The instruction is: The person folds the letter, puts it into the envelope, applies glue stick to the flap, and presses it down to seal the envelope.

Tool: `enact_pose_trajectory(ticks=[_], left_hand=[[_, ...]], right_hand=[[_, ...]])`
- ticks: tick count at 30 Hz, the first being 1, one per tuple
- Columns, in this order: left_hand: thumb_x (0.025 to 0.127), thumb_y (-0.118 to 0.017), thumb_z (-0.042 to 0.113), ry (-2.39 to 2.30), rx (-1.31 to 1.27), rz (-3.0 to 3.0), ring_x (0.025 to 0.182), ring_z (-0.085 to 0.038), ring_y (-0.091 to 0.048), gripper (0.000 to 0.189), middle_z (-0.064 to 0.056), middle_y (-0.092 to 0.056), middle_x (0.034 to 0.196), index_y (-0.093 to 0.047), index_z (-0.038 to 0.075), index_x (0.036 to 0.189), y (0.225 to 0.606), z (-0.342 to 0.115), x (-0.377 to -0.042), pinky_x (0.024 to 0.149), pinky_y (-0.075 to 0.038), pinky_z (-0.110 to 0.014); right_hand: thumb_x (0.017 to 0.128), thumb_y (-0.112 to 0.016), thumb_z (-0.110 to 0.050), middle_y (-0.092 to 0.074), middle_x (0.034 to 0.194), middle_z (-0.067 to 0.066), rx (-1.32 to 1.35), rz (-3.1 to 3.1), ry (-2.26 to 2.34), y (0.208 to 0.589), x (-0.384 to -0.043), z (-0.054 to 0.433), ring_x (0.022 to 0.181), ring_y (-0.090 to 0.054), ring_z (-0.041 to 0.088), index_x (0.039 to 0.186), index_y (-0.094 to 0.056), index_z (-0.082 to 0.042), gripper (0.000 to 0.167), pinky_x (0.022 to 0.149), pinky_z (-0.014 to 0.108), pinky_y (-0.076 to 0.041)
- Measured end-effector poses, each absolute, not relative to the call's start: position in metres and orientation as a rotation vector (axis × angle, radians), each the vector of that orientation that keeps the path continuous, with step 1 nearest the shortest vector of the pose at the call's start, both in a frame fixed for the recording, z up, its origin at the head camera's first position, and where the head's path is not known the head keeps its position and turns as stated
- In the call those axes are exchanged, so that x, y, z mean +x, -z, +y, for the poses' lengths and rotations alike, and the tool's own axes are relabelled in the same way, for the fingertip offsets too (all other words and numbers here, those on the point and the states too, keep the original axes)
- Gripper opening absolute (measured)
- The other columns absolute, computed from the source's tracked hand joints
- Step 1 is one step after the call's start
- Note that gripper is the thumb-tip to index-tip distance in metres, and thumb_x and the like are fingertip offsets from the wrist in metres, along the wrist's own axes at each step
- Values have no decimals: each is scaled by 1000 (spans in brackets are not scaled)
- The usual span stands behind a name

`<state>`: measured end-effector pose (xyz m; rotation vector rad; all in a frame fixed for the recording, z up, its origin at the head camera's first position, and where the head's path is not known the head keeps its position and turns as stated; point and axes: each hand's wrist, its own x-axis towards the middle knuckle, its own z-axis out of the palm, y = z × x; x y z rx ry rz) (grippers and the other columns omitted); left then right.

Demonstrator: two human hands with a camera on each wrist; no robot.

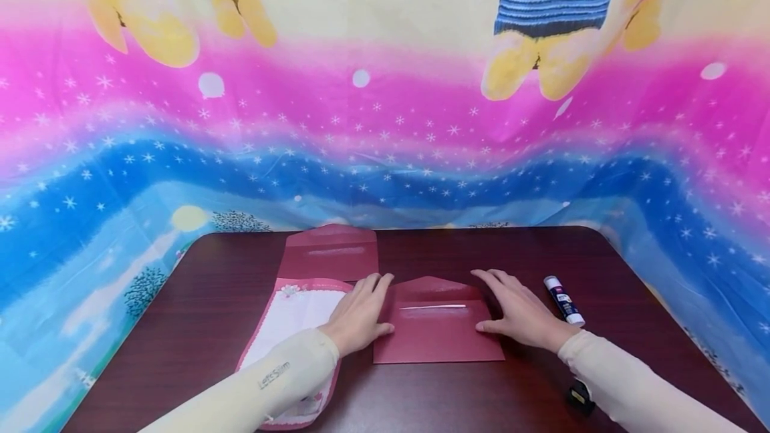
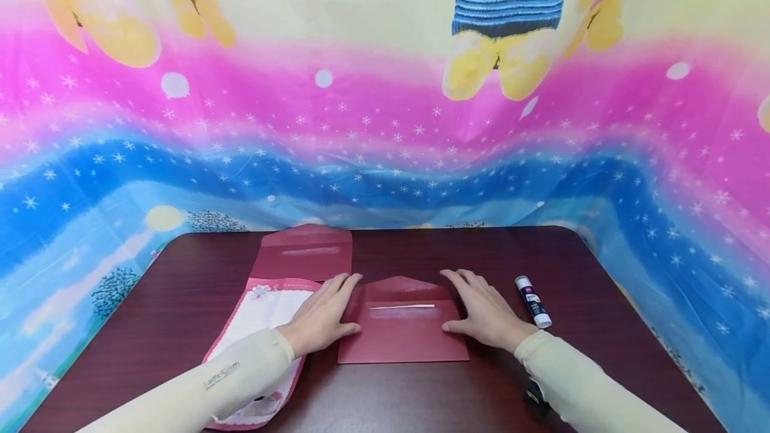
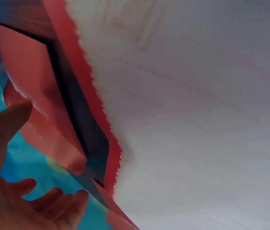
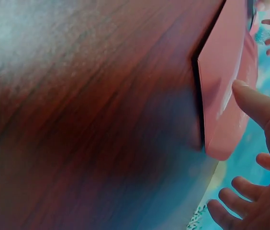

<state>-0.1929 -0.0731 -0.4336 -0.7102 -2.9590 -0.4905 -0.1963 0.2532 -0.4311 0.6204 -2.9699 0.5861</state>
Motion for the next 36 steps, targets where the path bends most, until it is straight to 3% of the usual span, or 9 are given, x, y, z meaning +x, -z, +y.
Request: enact_pose_trajectory(ticks=[6,17,20,24,27,31,36], left_hand=[[73,-91,35,464,-704,-3031,142,-35,-45,102,-17,-45,153,-33,12,155,435,-68,-197,110,-48,-50],[77,-88,26,652,-708,-3135,146,-33,-41,102,-14,-44,157,-28,14,158,433,-64,-198,114,-42,-53],[76,-89,27,646,-724,-3117,142,-33,-45,102,-14,-47,152,-29,16,158,434,-65,-199,113,-44,-52],[75,-90,30,539,-765,-3064,125,-27,-55,101,-11,-56,134,-33,19,157,437,-64,-198,105,-52,-44],[74,-91,31,461,-813,-3013,107,-22,-58,96,-8,-58,119,-38,20,153,439,-62,-197,92,-55,-36],[77,-89,27,415,-865,-2989,95,-19,-55,81,-6,-56,111,-48,20,147,440,-60,-196,81,-54,-31],[82,-85,25,308,-918,-2982,107,-22,-61,65,-7,-60,124,-58,20,141,440,-57,-194,92,-55,-34]], right_hand=[[73,-91,-32,-45,152,17,641,-3015,-583,433,-199,244,135,-46,40,156,-35,-19,101,106,64,-44],[79,-87,-20,-42,157,15,721,-3090,-676,433,-200,238,142,-41,40,160,-28,-21,101,110,62,-42],[80,-87,-19,-46,154,13,731,-3101,-684,432,-199,237,139,-44,39,160,-27,-23,100,109,62,-43],[80,-86,-21,-51,149,13,737,-3099,-649,433,-198,238,136,-48,39,159,-29,-25,98,108,64,-43],[81,-86,-21,-55,144,12,748,-3092,-610,433,-197,238,132,-52,37,157,-34,-23,92,106,62,-45],[84,-83,-18,-58,135,8,791,-3092,-566,433,-195,236,122,-58,28,150,-47,-19,76,101,52,-52],[86,-80,-14,-57,140,10,893,-3091,-496,431,-193,233,126,-59,31,140,-58,-13,58,102,51,-53]])
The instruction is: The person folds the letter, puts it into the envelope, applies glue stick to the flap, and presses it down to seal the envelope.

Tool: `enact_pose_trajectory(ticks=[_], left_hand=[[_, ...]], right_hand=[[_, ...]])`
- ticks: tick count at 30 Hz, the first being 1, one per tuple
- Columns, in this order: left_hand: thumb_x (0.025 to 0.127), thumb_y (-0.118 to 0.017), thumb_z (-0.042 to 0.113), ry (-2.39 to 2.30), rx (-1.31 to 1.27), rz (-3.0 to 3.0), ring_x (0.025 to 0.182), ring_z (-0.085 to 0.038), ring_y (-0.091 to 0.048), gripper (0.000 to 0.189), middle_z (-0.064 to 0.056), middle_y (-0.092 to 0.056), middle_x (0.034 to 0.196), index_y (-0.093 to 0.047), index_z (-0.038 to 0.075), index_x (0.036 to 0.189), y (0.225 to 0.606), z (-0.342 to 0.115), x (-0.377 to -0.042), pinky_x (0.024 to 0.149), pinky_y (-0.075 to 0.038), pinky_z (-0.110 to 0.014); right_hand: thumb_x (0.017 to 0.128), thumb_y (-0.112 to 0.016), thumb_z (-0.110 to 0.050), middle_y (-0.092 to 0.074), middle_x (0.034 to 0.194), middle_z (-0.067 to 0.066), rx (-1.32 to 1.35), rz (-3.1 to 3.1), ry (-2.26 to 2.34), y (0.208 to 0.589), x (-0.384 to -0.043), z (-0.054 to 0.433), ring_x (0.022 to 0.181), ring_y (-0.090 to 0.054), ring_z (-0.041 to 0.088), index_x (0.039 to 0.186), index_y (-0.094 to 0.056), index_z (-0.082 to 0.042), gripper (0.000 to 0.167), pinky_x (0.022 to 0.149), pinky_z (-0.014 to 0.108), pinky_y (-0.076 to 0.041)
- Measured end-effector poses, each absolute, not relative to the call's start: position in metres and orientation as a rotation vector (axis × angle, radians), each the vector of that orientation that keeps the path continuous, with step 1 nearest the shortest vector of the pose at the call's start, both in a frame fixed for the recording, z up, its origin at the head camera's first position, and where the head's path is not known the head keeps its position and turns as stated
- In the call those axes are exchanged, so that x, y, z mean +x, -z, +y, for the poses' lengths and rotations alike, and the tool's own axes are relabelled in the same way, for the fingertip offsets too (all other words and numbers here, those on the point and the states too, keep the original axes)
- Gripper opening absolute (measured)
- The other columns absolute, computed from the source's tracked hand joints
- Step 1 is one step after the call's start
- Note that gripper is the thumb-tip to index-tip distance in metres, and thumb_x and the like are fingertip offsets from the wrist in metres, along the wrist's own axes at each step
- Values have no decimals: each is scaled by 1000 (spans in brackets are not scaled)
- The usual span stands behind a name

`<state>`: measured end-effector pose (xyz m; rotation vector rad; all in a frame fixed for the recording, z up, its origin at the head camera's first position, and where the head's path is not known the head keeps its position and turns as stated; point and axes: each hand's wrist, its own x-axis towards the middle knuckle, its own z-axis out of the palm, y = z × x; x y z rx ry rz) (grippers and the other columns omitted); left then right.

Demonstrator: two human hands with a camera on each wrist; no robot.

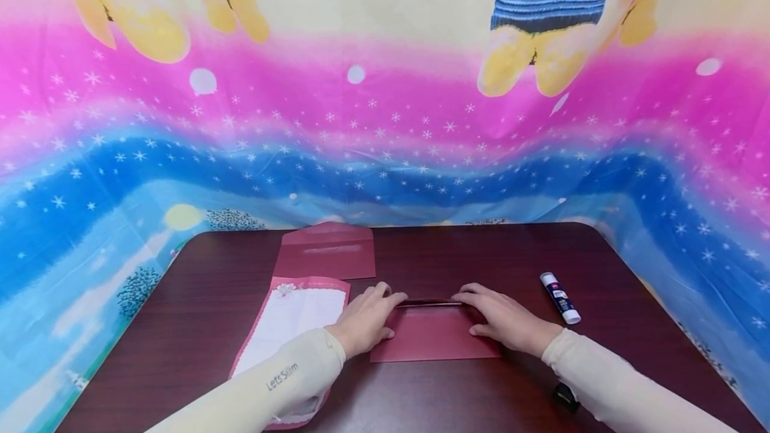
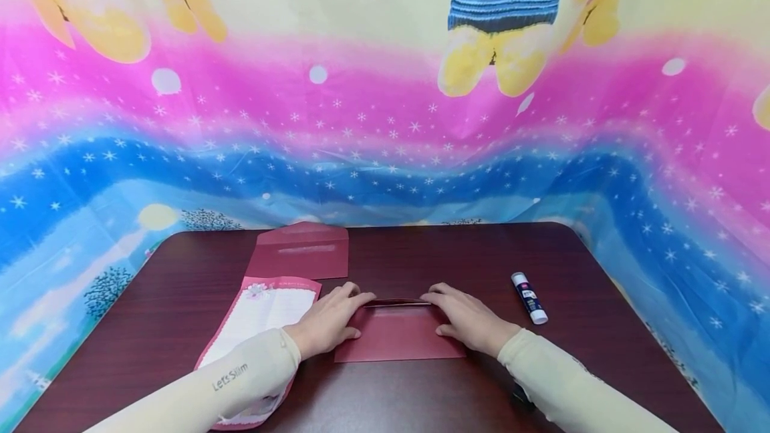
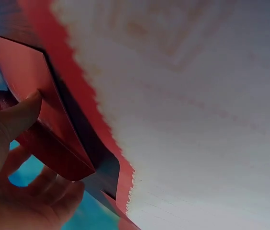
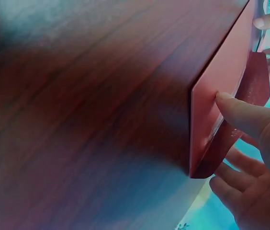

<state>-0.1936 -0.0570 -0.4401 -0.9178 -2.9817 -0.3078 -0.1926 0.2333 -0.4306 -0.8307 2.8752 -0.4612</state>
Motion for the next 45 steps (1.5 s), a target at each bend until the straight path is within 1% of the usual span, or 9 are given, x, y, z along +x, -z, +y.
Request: enact_pose_trajectory(ticks=[3,7,12,20,27,30,34,38,45], left_hand=[[84,-83,24,221,-972,-2967,124,-24,-62,59,-8,-62,137,-61,17,139,439,-55,-192,103,-53,-35],[87,-80,22,187,-1009,-3002,133,-24,-59,57,-8,-61,144,-61,14,140,438,-53,-189,108,-51,-36],[90,-76,21,134,-1024,-3034,135,-22,-58,55,-6,-59,146,-59,15,142,437,-51,-186,107,-51,-35],[97,-68,28,-65,-1089,-2995,138,-23,-55,51,-4,-57,150,-57,18,145,438,-52,-183,109,-50,-34],[95,-68,40,-12,-1058,-3035,138,-23,-53,55,-6,-56,149,-58,15,143,434,-42,-183,112,-47,-36],[97,-64,45,-3,-1078,-3035,142,-22,-49,59,-5,-51,153,-55,14,146,431,-29,-182,115,-44,-35],[99,-56,53,-17,-1131,-3062,150,-22,-39,68,-2,-40,162,-43,16,154,432,-7,-177,120,-38,-34],[99,-50,61,-22,-1117,-3122,155,-19,-29,76,1,-31,167,-33,16,159,436,10,-170,124,-31,-37],[98,-41,70,-131,-1090,-3133,156,-15,-25,83,3,-24,169,-26,18,161,442,14,-166,126,-27,-34]], right_hand=[[88,-78,-11,-56,146,13,-885,2845,438,429,-193,231,133,-56,35,141,-58,-10,56,105,52,-50],[89,-74,-6,-55,149,13,-935,2786,417,428,-194,229,136,-54,35,143,-57,-10,57,106,52,-49],[90,-73,-5,-58,147,13,-975,2774,338,429,-193,227,134,-56,34,141,-60,-11,53,104,52,-50],[94,-65,-10,-58,146,15,-1009,2844,154,435,-185,220,136,-55,34,139,-61,-9,45,105,51,-50],[96,-62,-13,-58,147,15,-1023,2856,88,435,-181,217,136,-55,35,138,-62,-8,42,105,51,-50],[96,-63,-13,-58,146,16,-1043,2855,71,435,-182,217,136,-56,35,138,-62,-7,43,105,51,-51],[94,-65,-14,-59,145,17,-1056,2859,64,436,-183,219,135,-56,35,138,-62,-7,45,104,51,-51],[94,-66,-14,-58,146,16,-1058,2863,61,438,-183,219,135,-56,35,138,-62,-6,45,102,51,-52],[93,-65,-13,-60,143,18,-1041,2872,65,436,-184,215,132,-58,36,135,-64,-4,44,101,52,-53]])
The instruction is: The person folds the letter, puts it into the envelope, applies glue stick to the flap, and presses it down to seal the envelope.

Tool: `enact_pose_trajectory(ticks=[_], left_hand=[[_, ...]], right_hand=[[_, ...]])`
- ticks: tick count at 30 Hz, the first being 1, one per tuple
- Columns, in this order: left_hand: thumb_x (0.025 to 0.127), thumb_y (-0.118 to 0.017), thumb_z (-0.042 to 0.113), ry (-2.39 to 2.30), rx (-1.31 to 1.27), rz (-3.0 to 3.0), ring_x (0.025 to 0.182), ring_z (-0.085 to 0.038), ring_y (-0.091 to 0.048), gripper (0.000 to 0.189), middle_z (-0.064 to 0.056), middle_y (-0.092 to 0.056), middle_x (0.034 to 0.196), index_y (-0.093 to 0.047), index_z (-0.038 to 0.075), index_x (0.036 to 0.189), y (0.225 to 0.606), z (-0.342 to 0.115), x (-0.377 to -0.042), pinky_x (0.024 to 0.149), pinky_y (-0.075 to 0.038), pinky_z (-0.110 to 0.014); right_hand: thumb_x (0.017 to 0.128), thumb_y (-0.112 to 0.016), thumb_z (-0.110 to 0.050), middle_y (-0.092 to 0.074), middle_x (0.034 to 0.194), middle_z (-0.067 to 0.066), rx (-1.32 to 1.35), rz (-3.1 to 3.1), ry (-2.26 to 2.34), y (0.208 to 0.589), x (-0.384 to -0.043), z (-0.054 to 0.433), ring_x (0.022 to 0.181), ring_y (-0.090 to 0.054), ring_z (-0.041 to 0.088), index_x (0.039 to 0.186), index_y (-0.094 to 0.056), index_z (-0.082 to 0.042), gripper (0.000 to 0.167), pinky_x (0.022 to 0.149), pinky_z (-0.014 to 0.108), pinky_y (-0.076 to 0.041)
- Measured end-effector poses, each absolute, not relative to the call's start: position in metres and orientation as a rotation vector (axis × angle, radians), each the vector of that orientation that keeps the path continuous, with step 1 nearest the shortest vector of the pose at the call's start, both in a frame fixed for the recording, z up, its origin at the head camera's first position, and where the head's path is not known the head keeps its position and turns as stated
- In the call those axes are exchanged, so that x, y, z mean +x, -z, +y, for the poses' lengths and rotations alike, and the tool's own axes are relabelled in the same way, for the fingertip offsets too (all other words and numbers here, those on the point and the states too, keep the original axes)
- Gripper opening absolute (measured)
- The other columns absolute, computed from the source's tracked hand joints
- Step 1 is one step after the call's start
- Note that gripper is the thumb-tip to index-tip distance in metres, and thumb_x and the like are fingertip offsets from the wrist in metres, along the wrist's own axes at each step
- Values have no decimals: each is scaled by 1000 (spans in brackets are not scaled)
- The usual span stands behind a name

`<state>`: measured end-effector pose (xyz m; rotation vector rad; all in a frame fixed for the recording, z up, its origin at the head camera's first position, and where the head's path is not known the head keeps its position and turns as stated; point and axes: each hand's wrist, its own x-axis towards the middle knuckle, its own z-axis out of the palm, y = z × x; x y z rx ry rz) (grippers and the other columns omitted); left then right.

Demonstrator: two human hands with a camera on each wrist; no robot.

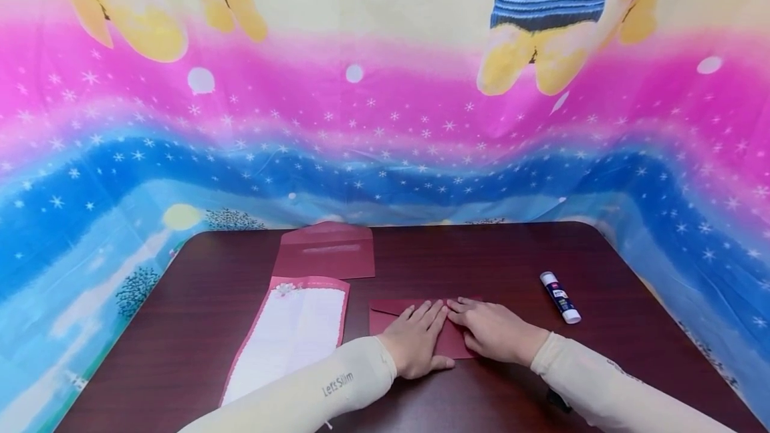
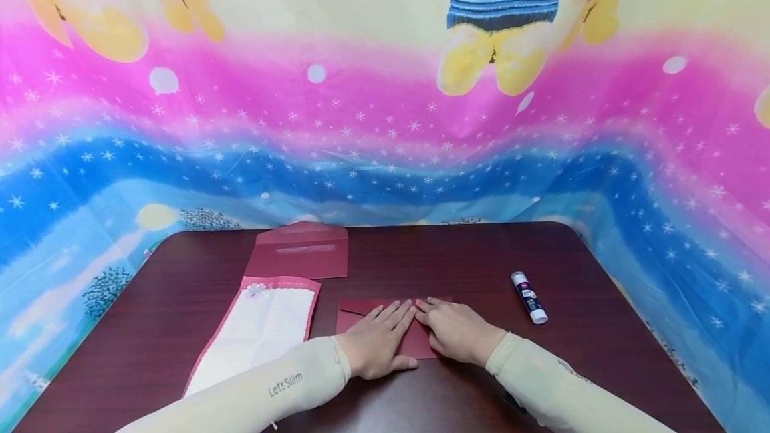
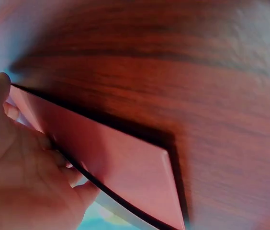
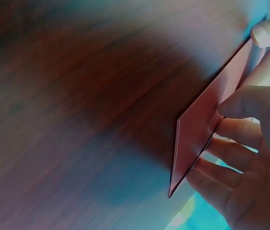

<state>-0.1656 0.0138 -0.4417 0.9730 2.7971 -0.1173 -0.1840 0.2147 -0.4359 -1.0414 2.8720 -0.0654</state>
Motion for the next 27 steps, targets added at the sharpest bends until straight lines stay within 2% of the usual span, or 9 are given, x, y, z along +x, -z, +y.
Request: enact_pose_trajectory(ticks=[8,15,27], left_hand=[[94,-39,76,208,964,2779,156,-12,-24,87,6,-23,169,-26,21,161,435,1,-164,125,-27,-29],[96,-41,72,87,911,2691,157,-16,-23,87,1,-22,170,-26,16,161,429,-19,-164,126,-25,-29],[97,-48,66,98,831,2700,154,-23,-32,84,-5,-30,167,-34,11,158,420,-54,-164,124,-30,-32]], right_hand=[[94,-67,-19,-59,143,20,-959,2853,151,432,-183,211,134,-56,38,137,-62,-4,46,105,53,-50],[96,-68,-23,-55,149,17,-880,2786,237,432,-182,215,140,-51,37,141,-59,-7,49,107,56,-47],[97,-67,-22,-53,151,16,-892,2767,261,433,-185,217,142,-49,36,142,-58,-8,48,109,57,-44]])
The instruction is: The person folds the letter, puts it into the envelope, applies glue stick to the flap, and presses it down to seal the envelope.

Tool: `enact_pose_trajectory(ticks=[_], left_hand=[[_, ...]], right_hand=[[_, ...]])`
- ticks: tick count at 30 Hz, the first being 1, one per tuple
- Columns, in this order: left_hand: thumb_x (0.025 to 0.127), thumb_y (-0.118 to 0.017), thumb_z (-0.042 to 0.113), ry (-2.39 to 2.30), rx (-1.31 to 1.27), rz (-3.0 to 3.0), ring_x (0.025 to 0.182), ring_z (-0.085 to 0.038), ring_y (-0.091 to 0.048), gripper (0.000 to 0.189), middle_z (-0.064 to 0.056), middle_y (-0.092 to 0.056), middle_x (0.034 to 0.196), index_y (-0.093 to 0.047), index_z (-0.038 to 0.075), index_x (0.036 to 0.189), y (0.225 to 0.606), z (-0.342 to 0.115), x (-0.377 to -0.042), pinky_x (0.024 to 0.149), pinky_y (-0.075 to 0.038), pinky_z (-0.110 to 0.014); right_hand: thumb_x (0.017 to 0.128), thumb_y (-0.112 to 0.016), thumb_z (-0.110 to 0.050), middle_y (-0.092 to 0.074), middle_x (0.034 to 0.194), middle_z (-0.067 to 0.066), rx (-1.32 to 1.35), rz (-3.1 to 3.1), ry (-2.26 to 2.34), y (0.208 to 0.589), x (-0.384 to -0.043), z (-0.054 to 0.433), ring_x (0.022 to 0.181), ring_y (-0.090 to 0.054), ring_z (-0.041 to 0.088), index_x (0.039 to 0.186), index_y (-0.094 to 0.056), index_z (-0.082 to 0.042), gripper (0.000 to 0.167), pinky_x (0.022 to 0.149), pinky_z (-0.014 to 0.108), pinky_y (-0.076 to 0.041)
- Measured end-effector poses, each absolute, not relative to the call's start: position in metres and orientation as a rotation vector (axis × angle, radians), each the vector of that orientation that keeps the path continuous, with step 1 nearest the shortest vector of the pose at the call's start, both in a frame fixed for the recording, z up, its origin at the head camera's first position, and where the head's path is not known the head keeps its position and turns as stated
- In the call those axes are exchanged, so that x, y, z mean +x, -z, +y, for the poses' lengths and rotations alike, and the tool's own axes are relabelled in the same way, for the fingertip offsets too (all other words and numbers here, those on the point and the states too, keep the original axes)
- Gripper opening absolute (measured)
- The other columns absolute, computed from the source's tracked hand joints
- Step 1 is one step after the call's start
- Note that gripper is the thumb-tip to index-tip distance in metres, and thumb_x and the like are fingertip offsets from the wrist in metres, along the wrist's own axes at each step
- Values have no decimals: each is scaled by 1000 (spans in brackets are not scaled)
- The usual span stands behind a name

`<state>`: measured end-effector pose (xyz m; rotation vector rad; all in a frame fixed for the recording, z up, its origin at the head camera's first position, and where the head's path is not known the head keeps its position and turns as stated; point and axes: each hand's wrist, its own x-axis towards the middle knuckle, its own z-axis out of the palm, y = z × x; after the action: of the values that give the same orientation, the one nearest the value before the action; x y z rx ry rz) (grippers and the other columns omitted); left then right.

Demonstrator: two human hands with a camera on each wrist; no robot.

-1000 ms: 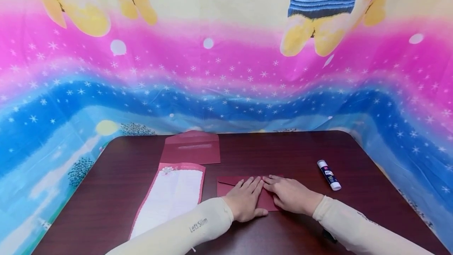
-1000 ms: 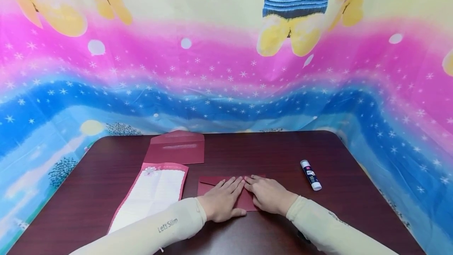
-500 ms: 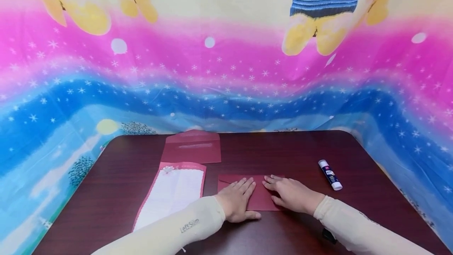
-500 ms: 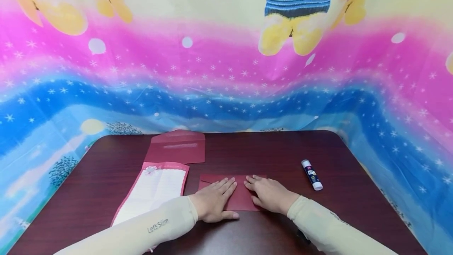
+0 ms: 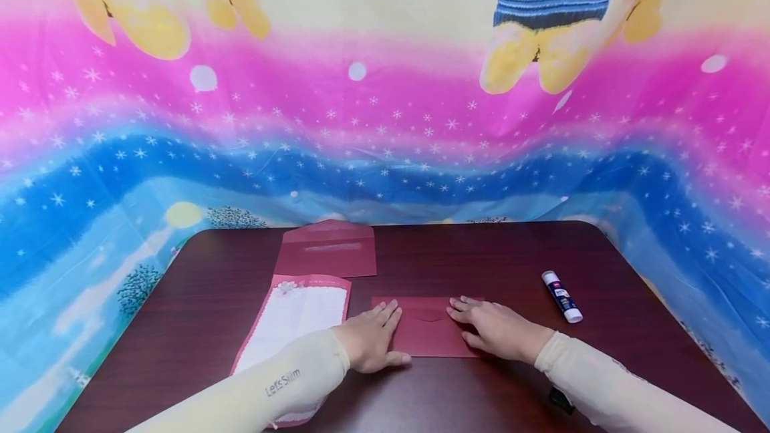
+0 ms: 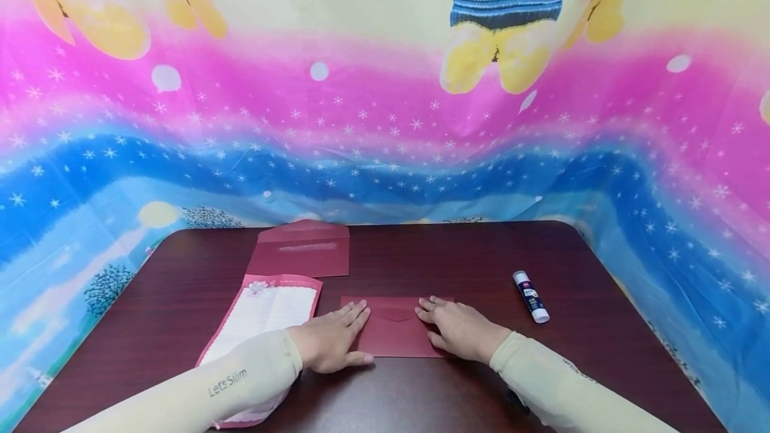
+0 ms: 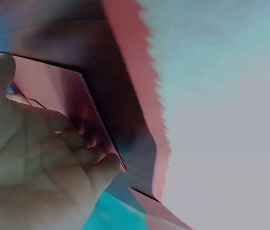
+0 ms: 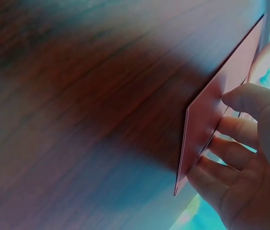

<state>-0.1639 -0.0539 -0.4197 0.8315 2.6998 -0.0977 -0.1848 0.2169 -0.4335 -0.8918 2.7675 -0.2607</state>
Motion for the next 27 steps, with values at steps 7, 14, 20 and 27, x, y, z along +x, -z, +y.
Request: enact_pose_trajectory(ticks=[7,14,20,27], left_hand=[[101,-52,51,160,845,2733,153,-23,-34,70,-4,-32,167,-35,15,158,421,-64,-163,122,-34,-36],[101,-52,51,321,878,2797,150,-19,-38,67,0,-36,165,-36,18,157,427,-63,-159,120,-38,-37],[101,-50,52,369,879,2811,150,-18,-39,67,1,-35,165,-36,19,157,430,-61,-158,120,-37,-35],[101,-49,52,386,866,2814,150,-18,-39,66,1,-35,165,-36,19,157,431,-60,-157,120,-36,-33]], right_hand=[[97,-67,-22,-52,152,15,-863,2765,249,434,-185,217,143,-47,36,143,-57,-9,49,110,57,-44],[97,-67,-20,-52,152,16,-855,2783,232,435,-182,214,143,-47,37,144,-56,-6,50,110,56,-44],[95,-68,-23,-55,149,17,-837,2844,246,432,-176,208,140,-51,37,142,-57,-4,52,109,55,-46],[98,-62,-47,-41,160,15,-966,2886,253,437,-170,175,146,-43,34,152,-45,-6,70,111,51,-45]])
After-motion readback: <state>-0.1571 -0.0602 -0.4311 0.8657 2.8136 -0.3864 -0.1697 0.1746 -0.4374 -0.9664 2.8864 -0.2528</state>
